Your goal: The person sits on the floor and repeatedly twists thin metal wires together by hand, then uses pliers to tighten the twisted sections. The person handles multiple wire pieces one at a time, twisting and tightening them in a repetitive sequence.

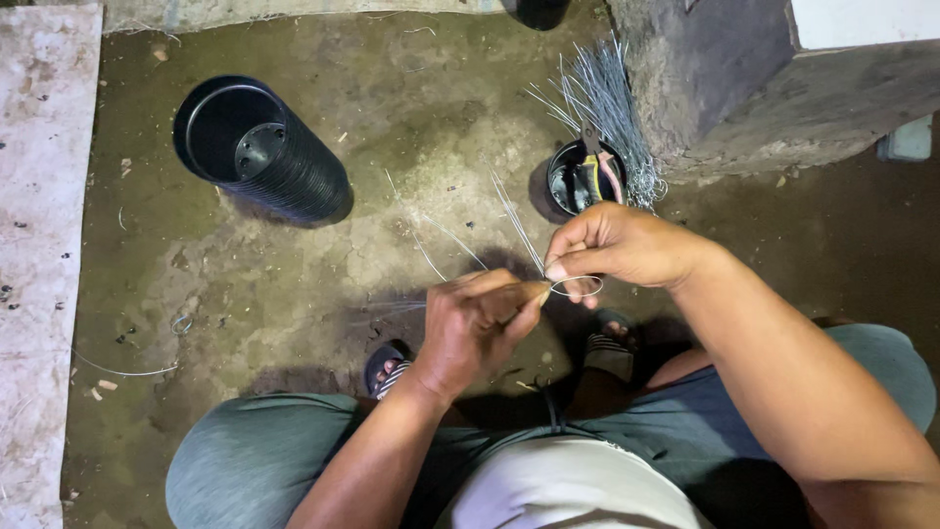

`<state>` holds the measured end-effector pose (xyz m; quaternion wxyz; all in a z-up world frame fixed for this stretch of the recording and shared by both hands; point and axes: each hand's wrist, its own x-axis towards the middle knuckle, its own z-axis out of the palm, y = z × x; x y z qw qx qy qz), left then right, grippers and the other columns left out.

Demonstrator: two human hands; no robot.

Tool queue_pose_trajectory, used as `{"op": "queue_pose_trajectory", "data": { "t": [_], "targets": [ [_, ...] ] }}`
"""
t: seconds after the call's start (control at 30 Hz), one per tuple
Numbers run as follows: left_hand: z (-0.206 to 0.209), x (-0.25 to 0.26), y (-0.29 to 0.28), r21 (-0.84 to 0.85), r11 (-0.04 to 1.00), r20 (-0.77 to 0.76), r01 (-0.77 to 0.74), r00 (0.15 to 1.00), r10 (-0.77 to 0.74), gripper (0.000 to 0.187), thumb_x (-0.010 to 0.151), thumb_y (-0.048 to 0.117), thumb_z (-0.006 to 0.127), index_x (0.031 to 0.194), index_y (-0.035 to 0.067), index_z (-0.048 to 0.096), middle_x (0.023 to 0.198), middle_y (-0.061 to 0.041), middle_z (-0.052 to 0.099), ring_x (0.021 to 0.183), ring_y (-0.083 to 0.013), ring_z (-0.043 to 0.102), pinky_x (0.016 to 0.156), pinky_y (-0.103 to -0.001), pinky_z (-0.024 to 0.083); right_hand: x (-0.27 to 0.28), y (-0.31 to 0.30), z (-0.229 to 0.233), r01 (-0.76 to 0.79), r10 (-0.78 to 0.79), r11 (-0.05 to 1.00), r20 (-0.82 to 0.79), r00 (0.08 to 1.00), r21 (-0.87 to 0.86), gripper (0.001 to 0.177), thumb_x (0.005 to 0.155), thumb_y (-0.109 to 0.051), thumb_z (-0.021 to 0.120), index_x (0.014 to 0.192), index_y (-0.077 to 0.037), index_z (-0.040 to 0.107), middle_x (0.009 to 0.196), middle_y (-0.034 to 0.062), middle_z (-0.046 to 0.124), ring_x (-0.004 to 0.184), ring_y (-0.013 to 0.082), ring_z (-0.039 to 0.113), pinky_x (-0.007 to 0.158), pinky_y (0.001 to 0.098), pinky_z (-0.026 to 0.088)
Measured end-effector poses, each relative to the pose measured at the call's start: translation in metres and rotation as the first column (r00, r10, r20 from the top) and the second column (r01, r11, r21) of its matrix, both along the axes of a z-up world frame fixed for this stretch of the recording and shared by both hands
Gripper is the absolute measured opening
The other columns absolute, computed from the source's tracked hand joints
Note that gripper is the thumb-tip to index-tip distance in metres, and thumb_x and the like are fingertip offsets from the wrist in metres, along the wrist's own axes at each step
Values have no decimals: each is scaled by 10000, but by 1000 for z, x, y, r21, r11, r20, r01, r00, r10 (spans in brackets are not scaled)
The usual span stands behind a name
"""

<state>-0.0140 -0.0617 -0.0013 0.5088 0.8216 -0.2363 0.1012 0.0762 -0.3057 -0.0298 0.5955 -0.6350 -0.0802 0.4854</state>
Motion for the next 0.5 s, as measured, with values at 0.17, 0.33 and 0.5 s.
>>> {"op": "queue_pose_trajectory", "data": {
  "t": [0.17, 0.33, 0.5],
  "targets": [
    [5, 1, 2, -57, 992, -50, -113, 993, 110, 163, 881, 66, 760, 1042, 89, 763, 829, -81, 700, 693, -228, 697, 627, -321, 550, -15, 13, -31, 124, -158, 949, 96, 983, 289, 128, 956, -113, 677, 977, 6, 719, 830, 59, 722, 693, 110, 660, 645, 268, 540],
    [5, 5, 5, -37, 970, -99, -241, 967, 236, 136, 903, 57, 746, 1035, 84, 764, 868, -88, 727, 692, -223, 715, 608, -304, 558, -45, 30, -33, 278, -335, 940, 365, 869, 199, 127, 975, -75, 672, 1036, 21, 727, 842, 47, 706, 721, 103, 642, 671, 255, 531],
    [1, 13, 5, -58, 968, -74, -243, 968, 238, 127, 935, 67, 731, 1060, 77, 750, 904, -100, 718, 744, -241, 713, 673, -318, 565, -51, 41, -22, 399, -435, 899, 461, 773, 179, 110, 972, -28, 679, 1042, 30, 740, 878, 49, 730, 733, 97, 652, 672, 251, 543]
  ]
}}
